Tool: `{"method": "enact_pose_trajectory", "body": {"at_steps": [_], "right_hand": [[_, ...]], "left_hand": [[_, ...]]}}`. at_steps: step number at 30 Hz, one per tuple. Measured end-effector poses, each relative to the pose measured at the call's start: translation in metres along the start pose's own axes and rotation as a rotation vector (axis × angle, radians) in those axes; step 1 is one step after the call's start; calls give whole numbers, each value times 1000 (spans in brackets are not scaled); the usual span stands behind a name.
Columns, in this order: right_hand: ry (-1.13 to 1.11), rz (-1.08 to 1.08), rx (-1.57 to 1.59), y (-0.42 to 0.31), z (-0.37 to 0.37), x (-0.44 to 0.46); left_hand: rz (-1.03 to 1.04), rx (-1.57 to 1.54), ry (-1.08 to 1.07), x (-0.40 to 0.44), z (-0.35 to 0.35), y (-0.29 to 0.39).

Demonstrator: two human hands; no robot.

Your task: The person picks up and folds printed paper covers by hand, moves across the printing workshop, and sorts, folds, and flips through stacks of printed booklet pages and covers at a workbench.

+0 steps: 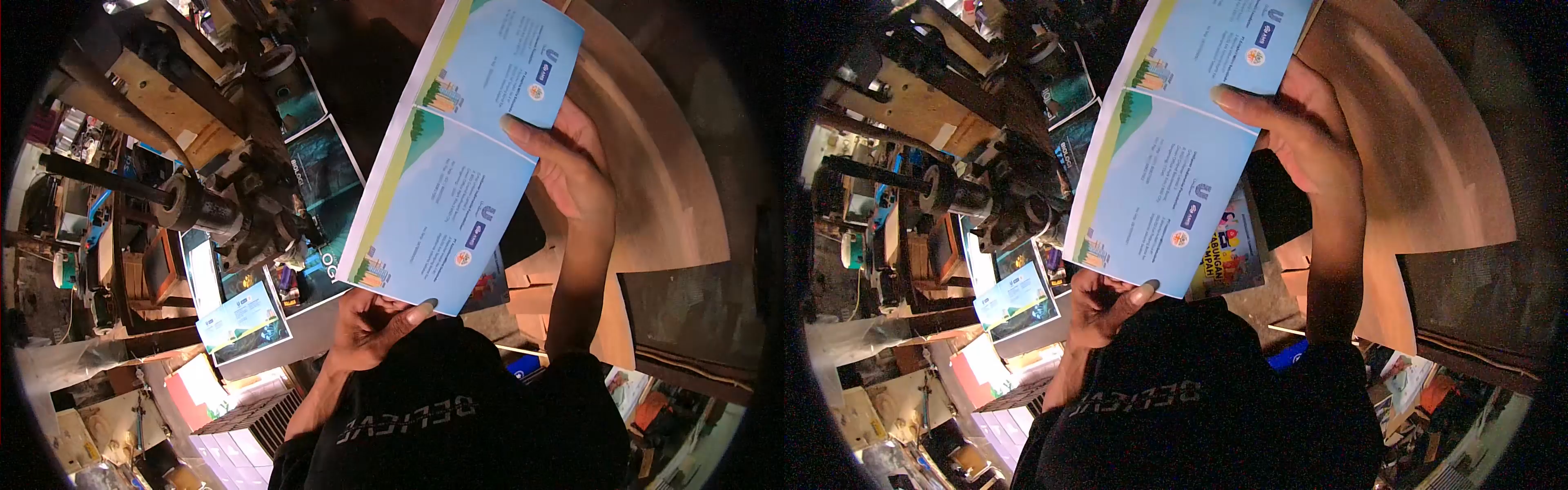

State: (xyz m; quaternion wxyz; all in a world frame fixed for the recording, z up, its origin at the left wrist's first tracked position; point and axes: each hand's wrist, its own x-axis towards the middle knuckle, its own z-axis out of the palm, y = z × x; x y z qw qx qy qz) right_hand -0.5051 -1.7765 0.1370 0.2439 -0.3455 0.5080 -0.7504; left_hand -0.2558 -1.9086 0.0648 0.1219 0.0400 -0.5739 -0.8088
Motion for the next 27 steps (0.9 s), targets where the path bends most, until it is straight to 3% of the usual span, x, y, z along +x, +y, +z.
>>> {"method": "enact_pose_trajectory", "body": {"at_steps": [19, 21, 22, 23, 25, 27], "right_hand": [[-27, 46, -70, 8, 5, 14], [-49, 55, -120, 9, 2, 15], [-80, 81, -173, 9, -1, 16], [-59, 70, -171, 7, -3, 17], [-186, 143, -292, 6, -4, 20], [-187, 135, -337, 7, -2, 23]], "left_hand": [[12, -59, 48, 3, -5, -19], [42, -312, 222, 7, -4, -16], [-20, -309, 318, 8, -6, -11], [-27, -298, 298, 8, -10, -11], [-94, 37, 313, 6, -19, -16], [-69, 61, 280, 8, -14, -19]]}}
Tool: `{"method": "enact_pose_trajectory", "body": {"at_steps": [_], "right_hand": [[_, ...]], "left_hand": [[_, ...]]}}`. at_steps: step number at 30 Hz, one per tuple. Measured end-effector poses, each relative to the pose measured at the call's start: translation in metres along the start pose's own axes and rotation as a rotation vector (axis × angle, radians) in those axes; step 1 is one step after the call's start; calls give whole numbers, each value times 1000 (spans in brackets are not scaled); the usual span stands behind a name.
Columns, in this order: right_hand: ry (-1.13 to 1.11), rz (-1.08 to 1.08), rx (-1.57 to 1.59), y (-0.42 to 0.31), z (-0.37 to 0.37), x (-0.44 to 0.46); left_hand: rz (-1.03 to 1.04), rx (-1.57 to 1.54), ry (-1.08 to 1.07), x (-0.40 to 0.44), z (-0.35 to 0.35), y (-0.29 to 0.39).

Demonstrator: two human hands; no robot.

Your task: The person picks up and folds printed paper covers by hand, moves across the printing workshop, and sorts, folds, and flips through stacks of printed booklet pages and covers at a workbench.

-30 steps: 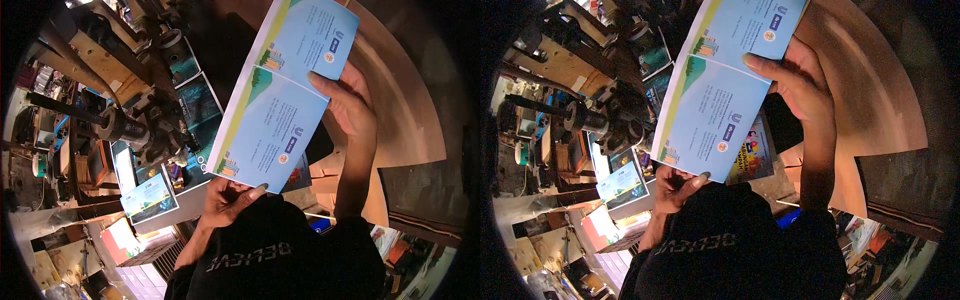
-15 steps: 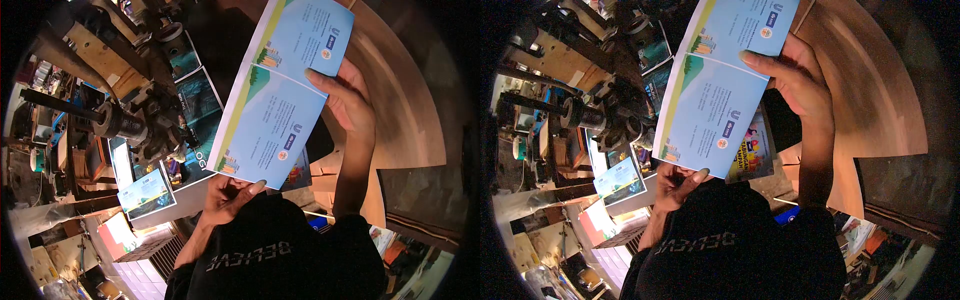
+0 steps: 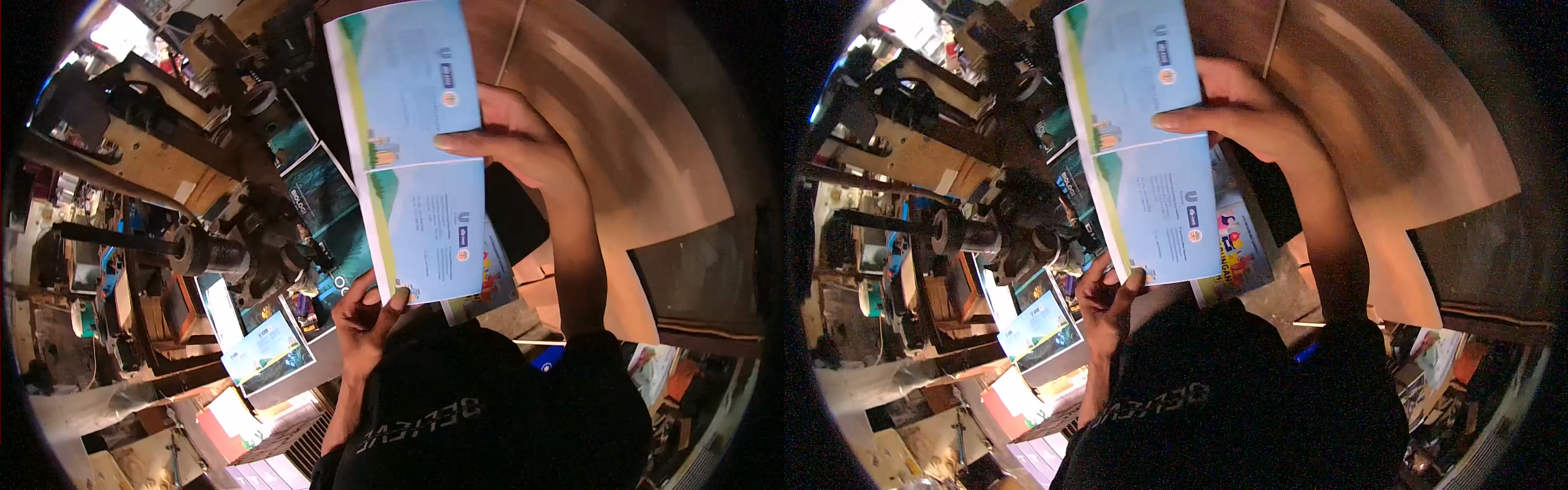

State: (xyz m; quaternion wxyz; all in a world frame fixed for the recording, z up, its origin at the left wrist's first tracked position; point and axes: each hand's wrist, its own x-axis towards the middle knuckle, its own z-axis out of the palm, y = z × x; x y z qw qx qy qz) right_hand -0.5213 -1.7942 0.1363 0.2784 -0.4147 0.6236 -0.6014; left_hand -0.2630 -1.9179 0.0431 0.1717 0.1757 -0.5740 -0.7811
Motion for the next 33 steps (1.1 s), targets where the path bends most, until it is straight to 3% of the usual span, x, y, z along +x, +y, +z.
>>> {"method": "enact_pose_trajectory", "body": {"at_steps": [10, 14, 19, 20, 22, 23, 28, 33], "right_hand": [[13, -20, 35, 13, 7, 0], [77, -97, 14, 15, 14, -2], [226, 0, 163, 25, 19, -14], [175, -5, 164, 23, 33, -14], [429, 26, 302, 14, 64, -17], [388, 27, 300, 12, 73, -19], [486, 16, 250, 9, 82, -30], [404, -67, 282, 10, 85, -53]], "left_hand": [[8, -150, -54, -5, 2, -10], [-67, -42, -82, -7, -1, -13], [142, 150, -76, 1, 0, 11], [279, 209, -36, 4, 4, 8], [84, 336, -81, 6, 5, 13], [228, 421, -94, 10, 6, 1], [281, 433, -92, 4, 6, -12], [332, 406, -156, -6, -4, -2]]}}
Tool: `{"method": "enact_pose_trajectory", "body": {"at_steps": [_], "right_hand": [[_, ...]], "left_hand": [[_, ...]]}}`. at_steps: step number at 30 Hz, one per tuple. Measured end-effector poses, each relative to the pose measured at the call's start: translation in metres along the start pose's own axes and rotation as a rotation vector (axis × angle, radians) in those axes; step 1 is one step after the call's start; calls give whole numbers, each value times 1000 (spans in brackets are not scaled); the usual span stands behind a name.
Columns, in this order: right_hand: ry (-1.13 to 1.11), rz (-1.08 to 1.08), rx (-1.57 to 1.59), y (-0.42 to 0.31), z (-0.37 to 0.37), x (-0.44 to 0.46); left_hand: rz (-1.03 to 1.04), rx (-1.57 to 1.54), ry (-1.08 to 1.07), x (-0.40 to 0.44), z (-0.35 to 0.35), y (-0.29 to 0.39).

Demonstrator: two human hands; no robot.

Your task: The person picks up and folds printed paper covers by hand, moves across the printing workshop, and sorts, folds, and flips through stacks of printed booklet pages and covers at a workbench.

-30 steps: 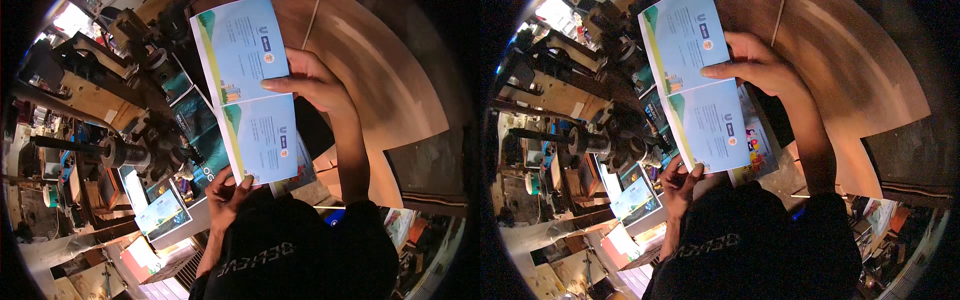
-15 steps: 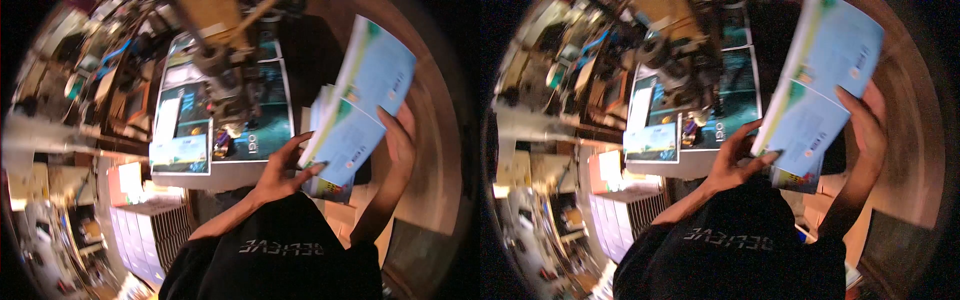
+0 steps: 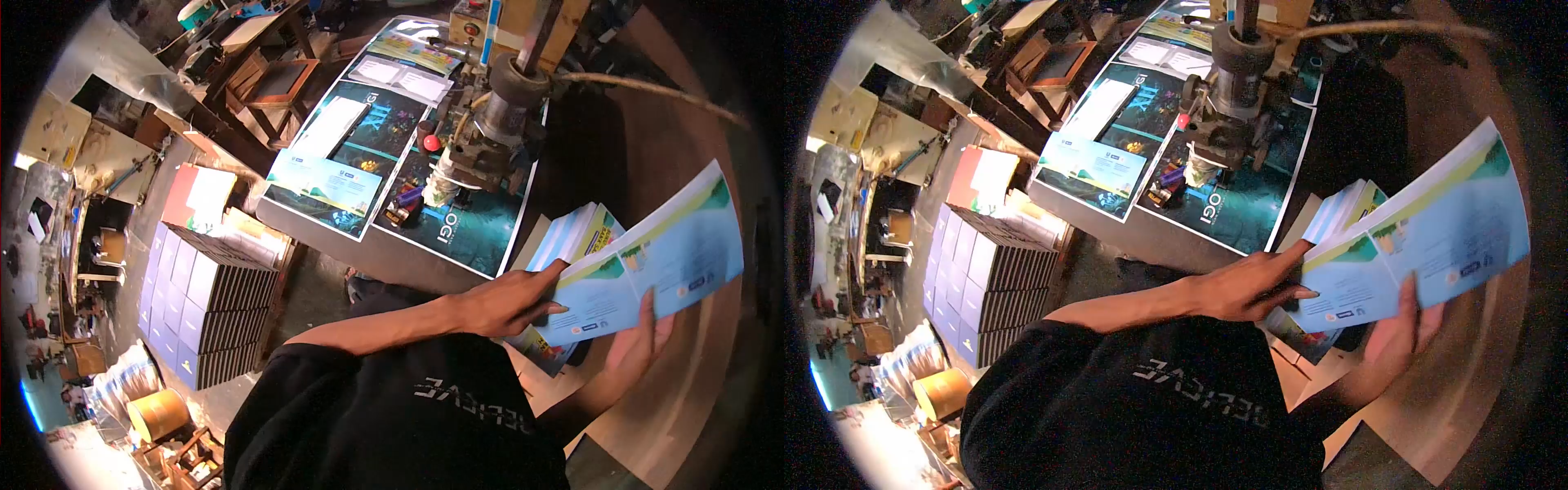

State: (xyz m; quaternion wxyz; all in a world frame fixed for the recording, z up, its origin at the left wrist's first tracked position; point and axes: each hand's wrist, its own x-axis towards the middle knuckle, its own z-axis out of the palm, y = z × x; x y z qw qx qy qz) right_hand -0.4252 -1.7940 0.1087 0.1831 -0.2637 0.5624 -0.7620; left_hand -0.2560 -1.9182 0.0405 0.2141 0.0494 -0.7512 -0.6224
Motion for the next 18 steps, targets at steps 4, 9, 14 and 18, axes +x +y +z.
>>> {"method": "enact_pose_trajectory", "body": {"at_steps": [4, 9, 14, 18], "right_hand": [[-60, -44, -118, -2, -20, -11], [-100, -88, -263, -13, -56, -8], [-35, -99, -390, 1, -60, -28], [-121, -68, -503, 7, -32, -56]], "left_hand": [[28, -5, -34, -1, -10, 4], [33, -7, -126, -5, -25, 14], [103, -60, -115, -26, -36, 0], [123, -29, -163, -53, -67, -21]]}}
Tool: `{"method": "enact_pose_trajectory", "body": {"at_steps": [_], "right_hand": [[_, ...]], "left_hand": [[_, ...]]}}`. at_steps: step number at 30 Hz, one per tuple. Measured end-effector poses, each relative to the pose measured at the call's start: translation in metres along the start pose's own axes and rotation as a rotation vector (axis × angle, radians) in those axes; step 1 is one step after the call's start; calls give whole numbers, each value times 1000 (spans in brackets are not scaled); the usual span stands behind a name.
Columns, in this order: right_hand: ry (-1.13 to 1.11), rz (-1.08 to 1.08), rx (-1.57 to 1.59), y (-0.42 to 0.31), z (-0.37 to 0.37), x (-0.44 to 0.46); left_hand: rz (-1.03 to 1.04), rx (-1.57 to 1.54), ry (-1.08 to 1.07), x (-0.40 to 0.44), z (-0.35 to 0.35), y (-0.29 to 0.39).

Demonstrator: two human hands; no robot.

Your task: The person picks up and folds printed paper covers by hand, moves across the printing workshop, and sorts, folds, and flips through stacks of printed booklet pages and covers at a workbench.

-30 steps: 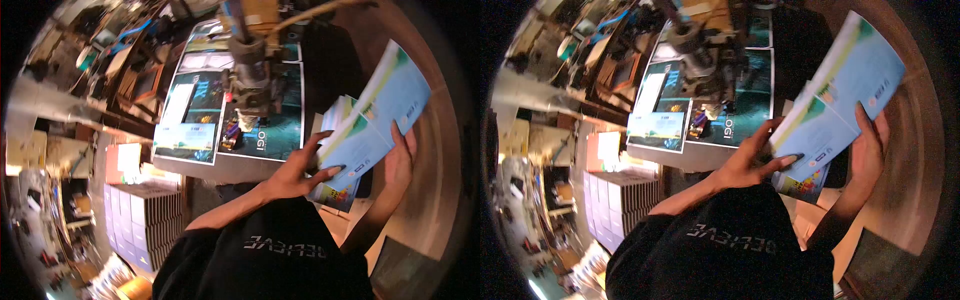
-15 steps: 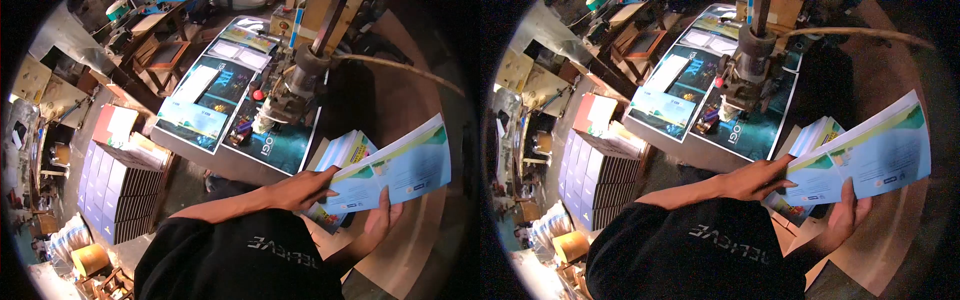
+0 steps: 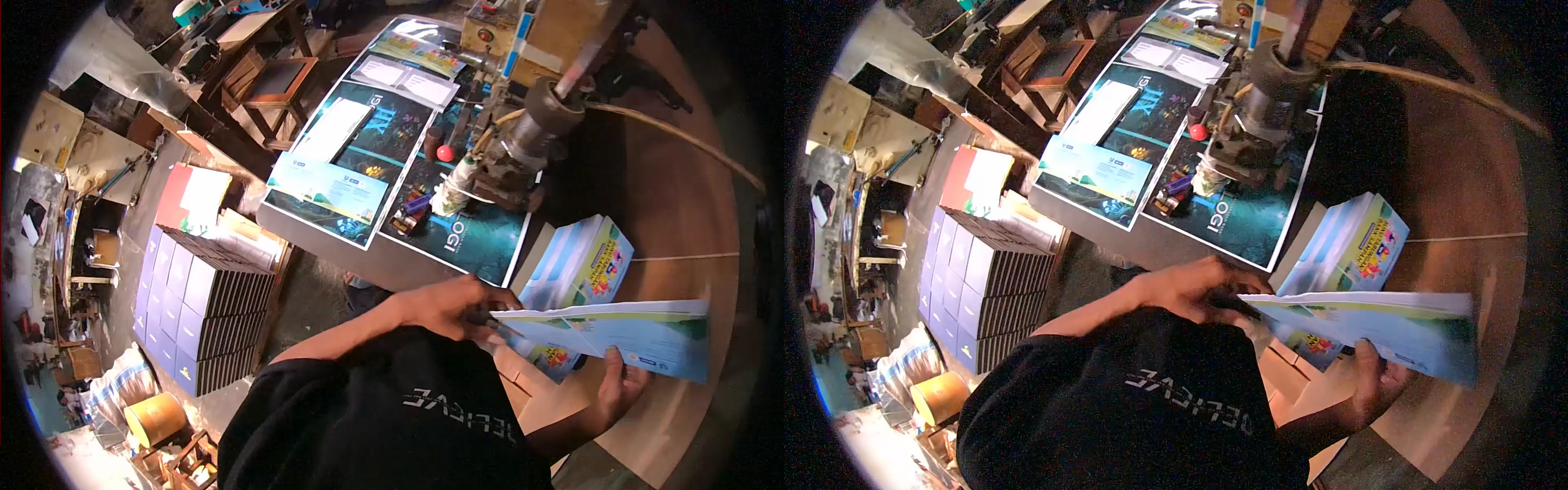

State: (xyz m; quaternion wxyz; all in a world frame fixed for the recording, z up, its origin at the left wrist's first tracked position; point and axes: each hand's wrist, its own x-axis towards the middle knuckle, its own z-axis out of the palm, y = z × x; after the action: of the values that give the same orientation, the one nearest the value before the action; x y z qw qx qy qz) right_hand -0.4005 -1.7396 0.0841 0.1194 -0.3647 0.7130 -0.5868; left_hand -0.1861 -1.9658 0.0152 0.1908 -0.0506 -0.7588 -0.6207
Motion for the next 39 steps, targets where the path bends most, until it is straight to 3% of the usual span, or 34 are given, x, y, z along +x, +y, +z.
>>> {"method": "enact_pose_trajectory", "body": {"at_steps": [1, 2, 4, 5, 6, 9, 11, 15, 17, 19, 22, 23, 25, 27, 29, 33, 34, 35, 39], "right_hand": [[35, 25, -10, -3, 8, -2], [69, 50, -19, -7, 18, -4], [-142, 27, -118, -21, 36, -2], [-212, 20, -154, -27, 49, -1], [-185, -9, -176, -36, 69, -2], [-147, 10, -194, -54, 120, 1], [-346, -9, -391, -70, 166, 11], [-776, 111, -454, -65, 293, 38], [-975, -13, -515, -16, 344, 37], [-1119, -18, -519, 38, 388, 26], [-1183, 54, -661, 58, 433, 16], [-1169, 51, -663, 69, 442, 11], [-890, 9, -531, 82, 450, 5], [-678, -169, -546, 63, 447, 6], [-620, -23, -522, 37, 451, 15], [-687, 176, -474, 25, 460, 24], [-737, 209, -447, 29, 463, 26], [-784, 249, -414, 32, 466, 27], [-819, 517, -343, 38, 480, 43]], "left_hand": [[22, 80, -66, -12, -12, -4], [-182, -35, -93, -26, -23, -9], [-397, 99, -81, -57, -59, -11], [-391, 65, -28, -76, -82, -14], [-493, 111, -56, -98, -94, -56], [-744, 248, -122, -136, -153, -67], [-930, 349, -153, -152, -194, -57], [-860, 176, 103, -189, -274, -57], [-830, 198, 171, -196, -318, -69], [-695, 325, 250, -190, -360, -85], [-589, 407, 334, -162, -421, -122], [-565, 452, 359, -148, -439, -131], [-422, 537, 438, -123, -475, -165], [-418, 580, 494, -94, -506, -183], [-386, 730, 435, -60, -539, -209], [-304, 893, 298, 20, -598, -279], [-368, 883, 238, 42, -610, -290], [-279, 983, 264, 59, -621, -310], [-394, 961, 128, 134, -666, -365]]}}
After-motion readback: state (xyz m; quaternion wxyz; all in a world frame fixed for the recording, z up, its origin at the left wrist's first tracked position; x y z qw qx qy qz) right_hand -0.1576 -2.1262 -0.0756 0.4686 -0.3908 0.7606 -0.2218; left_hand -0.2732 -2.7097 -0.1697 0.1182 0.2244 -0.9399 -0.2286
